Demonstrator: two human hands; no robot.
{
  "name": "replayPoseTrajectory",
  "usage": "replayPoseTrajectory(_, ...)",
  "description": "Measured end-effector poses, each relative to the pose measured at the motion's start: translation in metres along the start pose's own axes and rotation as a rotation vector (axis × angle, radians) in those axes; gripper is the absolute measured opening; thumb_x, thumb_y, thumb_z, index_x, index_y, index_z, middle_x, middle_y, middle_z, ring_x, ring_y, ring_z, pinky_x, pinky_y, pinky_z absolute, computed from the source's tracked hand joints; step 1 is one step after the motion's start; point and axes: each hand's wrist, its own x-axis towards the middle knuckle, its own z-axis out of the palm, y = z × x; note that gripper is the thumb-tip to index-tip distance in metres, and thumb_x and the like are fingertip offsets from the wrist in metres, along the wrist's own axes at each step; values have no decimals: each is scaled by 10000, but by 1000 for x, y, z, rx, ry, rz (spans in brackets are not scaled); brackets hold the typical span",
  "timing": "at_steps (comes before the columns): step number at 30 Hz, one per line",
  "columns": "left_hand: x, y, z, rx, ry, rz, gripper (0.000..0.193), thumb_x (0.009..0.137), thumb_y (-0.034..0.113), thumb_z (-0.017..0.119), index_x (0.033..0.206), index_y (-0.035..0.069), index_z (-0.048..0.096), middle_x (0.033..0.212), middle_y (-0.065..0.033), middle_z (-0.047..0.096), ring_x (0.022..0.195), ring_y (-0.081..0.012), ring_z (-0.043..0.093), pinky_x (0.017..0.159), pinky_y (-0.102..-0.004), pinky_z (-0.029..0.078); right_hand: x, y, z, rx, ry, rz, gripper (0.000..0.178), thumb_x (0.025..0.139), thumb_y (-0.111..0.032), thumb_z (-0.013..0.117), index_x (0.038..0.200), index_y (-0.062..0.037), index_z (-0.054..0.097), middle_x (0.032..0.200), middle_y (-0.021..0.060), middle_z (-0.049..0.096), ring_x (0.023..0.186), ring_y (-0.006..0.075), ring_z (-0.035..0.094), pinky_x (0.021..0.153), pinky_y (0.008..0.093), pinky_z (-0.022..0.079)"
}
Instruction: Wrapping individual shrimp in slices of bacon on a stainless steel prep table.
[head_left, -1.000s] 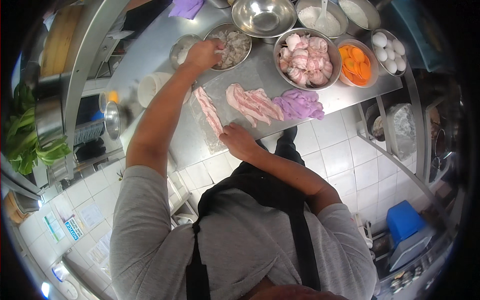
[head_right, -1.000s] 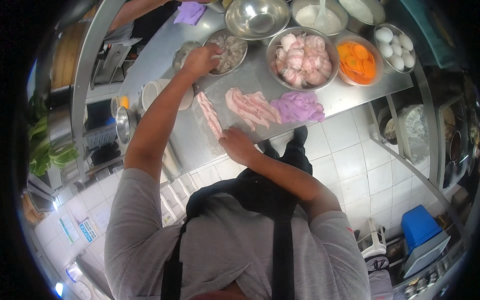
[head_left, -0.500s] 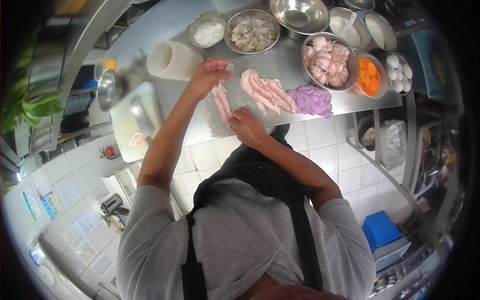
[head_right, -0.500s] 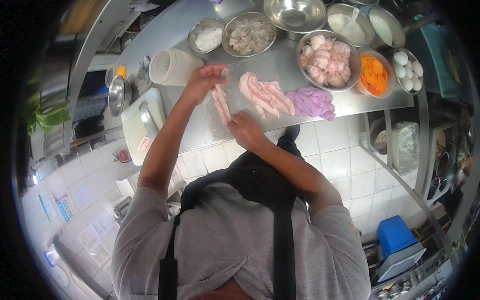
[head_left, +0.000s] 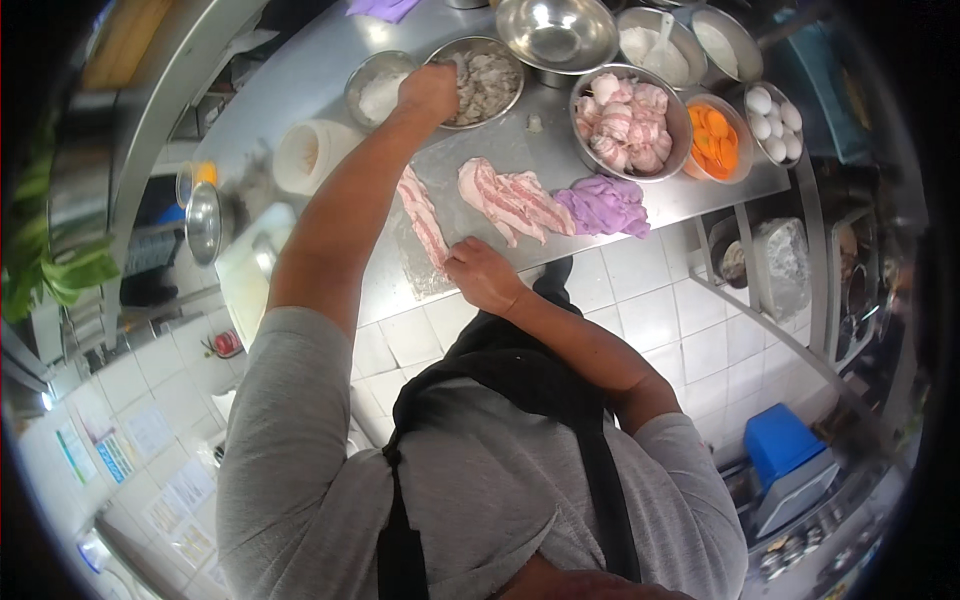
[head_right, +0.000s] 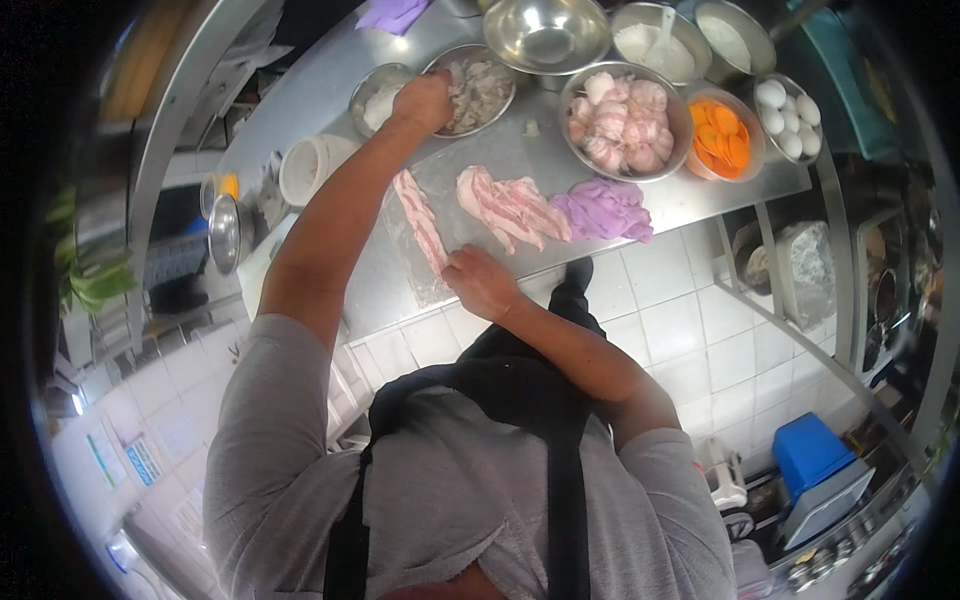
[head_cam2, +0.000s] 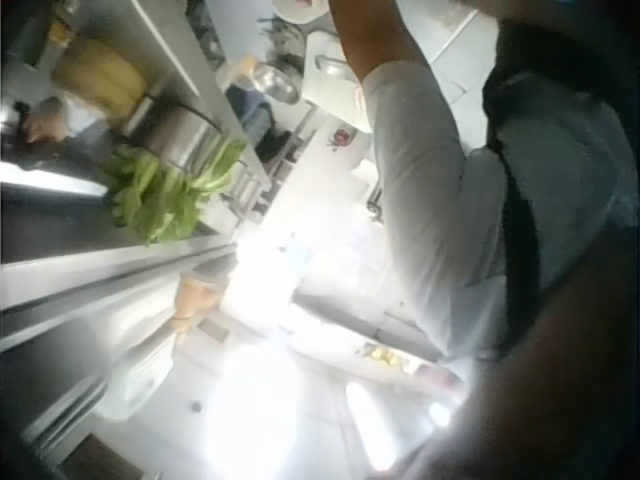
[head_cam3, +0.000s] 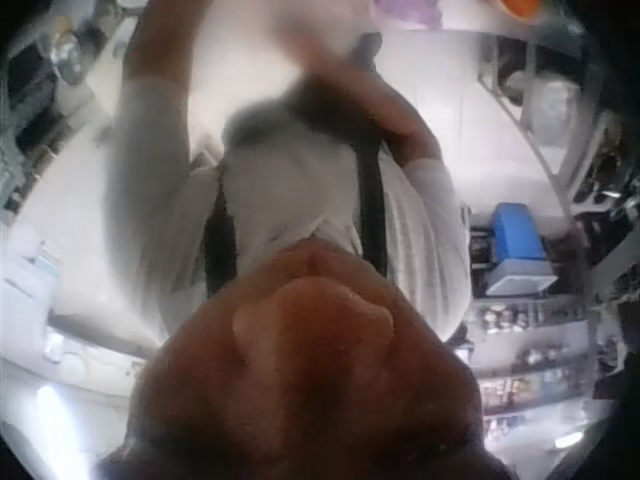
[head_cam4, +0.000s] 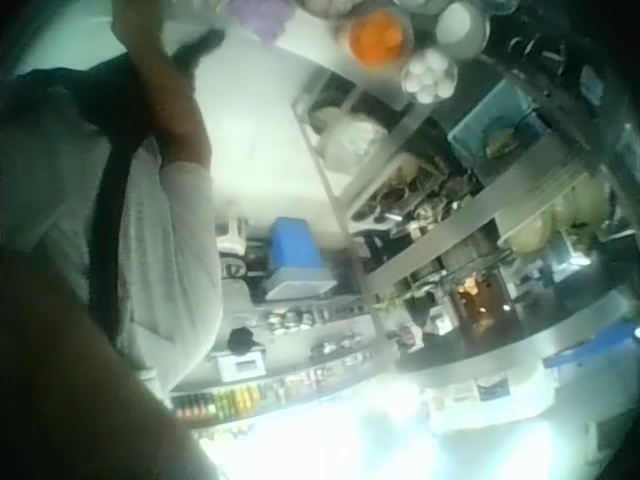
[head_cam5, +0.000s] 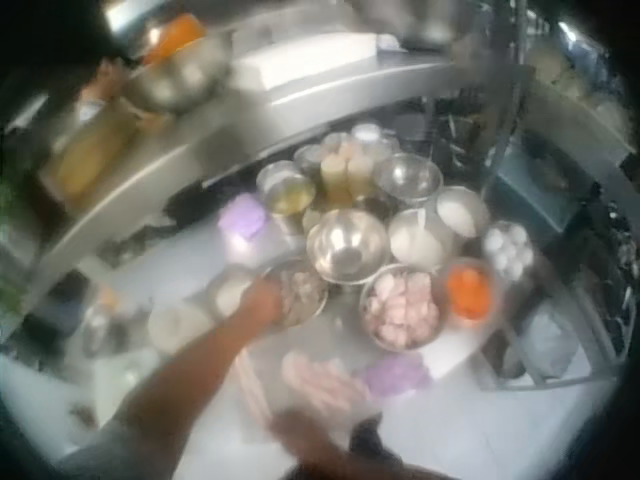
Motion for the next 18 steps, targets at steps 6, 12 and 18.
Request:
replayPoseTrajectory(6,8,-10,-13,8,-33,40,422,860,166,683,1263,38,678,1085,-207,749,1017,-323,741,844,-427,596,7,-5,-10,72,-25,30,96,808,-125,647,875,-61,628,894,128,597,910,310,601,841,426,509)
replayPoseTrajectory(12,-40,-46,-47,-1653,-350,-206,400,993,147,577,1362,-4,612,1136,-131,742,880,-152,706,728,-256,541,67,43,-101,-370,150,422,359,837,-86,652,1190,-21,664,1224,176,637,1145,388,590,958,464,516)
replayPoseTrajectory(18,-114,-51,-48,-1863,-364,-165,389,1012,105,549,1385,10,603,1175,-107,725,797,-124,657,704,-239,501,94,123,-102,-607,166,565,233,836,-95,673,1060,-33,662,1143,182,638,1093,390,602,929,473,517)
